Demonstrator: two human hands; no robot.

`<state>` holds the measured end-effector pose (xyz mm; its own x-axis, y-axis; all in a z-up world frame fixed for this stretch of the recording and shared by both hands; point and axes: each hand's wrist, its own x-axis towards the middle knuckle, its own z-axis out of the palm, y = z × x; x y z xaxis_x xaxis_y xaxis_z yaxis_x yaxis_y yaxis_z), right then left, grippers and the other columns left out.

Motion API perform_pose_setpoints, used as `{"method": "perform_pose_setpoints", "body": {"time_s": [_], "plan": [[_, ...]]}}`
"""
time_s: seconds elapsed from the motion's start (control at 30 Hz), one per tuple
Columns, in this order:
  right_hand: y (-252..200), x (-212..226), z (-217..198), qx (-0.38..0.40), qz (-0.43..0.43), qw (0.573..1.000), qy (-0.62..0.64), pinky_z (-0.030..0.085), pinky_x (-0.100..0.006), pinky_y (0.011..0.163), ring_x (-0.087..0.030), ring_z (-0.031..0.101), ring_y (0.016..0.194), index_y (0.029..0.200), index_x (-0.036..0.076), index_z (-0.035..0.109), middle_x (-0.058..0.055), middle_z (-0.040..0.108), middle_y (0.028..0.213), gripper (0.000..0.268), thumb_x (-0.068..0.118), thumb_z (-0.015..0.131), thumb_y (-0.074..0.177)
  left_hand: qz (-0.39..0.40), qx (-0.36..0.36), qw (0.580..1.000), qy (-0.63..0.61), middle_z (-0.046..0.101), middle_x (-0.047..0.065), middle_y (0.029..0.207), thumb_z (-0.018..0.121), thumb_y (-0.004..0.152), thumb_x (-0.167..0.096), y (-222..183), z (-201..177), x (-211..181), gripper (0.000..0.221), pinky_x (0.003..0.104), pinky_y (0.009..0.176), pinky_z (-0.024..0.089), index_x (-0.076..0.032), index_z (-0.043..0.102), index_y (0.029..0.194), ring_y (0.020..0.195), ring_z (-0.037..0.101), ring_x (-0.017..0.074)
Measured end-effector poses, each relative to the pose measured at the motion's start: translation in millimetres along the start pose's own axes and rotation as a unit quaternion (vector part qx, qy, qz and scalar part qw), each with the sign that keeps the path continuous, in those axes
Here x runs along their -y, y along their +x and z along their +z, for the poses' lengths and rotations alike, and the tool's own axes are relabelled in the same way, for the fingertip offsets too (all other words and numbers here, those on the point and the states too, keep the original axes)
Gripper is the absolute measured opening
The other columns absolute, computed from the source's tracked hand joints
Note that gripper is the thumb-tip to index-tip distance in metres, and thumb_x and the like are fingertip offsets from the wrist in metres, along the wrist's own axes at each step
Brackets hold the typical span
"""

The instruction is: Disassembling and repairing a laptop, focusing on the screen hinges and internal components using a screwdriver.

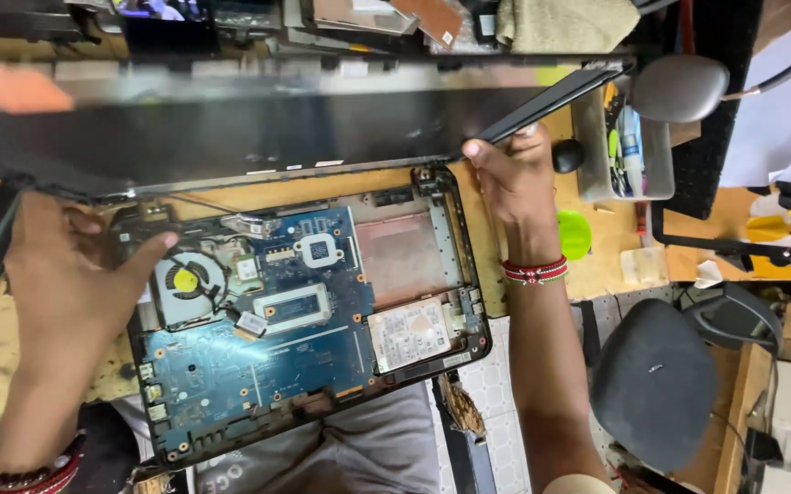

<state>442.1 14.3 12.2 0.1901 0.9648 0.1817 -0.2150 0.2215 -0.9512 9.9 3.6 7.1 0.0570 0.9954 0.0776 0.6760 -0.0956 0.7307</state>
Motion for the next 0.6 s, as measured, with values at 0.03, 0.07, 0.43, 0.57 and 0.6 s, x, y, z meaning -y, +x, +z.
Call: {"method": "perform_pose_setpoints", "body": {"time_s": [0.03,0.07,0.43,0.57,0.6], "plan": [[1,4,4,0.008,0.004,1.000,-0.021,0.044,-0.020,0.040,-0.007,0.049,0.048,0.081,0.006,0.065,0.000,0.060,0.066,0.019,-0.007,0.077,0.087,0.003,-0.003,1.000,0.004,0.058,0.019,0.098,0.094,0.092,-0.010,0,0,-1,0.059,0.038,0.062,0.046,0.008,0.048,0.123,0.076,0.057,0.0266],[1,5,4,0.007,0.004,1.000,-0.021,0.044,-0.020,0.040,-0.007,0.049,0.048,0.081,0.006,0.065,0.000,0.060,0.066,0.019,-0.007,0.077,0.087,0.004,-0.002,1.000,0.004,0.058,0.019,0.098,0.094,0.092,-0.010,0,2,2,0.059,0.038,0.062,0.046,0.008,0.048,0.123,0.076,0.057,0.0266],[-4,7,7,-0.021,-0.019,0.993,-0.115,0.040,-0.022,0.038,-0.007,0.046,0.047,0.096,0.005,0.066,0.002,0.056,0.063,0.017,-0.007,0.076,0.091,0.004,-0.001,1.000,0.015,0.052,0.016,0.092,0.096,0.095,-0.014,-2,4,15,0.056,0.037,0.061,0.039,0.004,0.044,0.108,0.069,0.050,0.0225],[-4,11,9,-0.002,-0.021,0.993,-0.116,0.037,-0.022,0.038,-0.007,0.043,0.046,0.102,0.005,0.066,0.002,0.054,0.062,0.017,-0.005,0.075,0.093,0.021,0.001,0.999,0.027,0.052,0.018,0.097,0.096,0.095,-0.013,-1,4,19,0.054,0.038,0.061,0.040,0.003,0.046,0.107,0.071,0.050,0.0235],[-4,11,10,0.007,-0.033,0.994,-0.102,0.039,-0.023,0.039,-0.007,0.041,0.048,0.096,0.006,0.062,0.002,0.053,0.065,0.017,-0.008,0.073,0.094,0.035,-0.007,0.998,0.051,0.053,0.018,0.098,0.097,0.093,-0.017,-2,5,25,0.057,0.040,0.068,0.040,0.004,0.046,0.106,0.081,0.050,0.0272]]}}
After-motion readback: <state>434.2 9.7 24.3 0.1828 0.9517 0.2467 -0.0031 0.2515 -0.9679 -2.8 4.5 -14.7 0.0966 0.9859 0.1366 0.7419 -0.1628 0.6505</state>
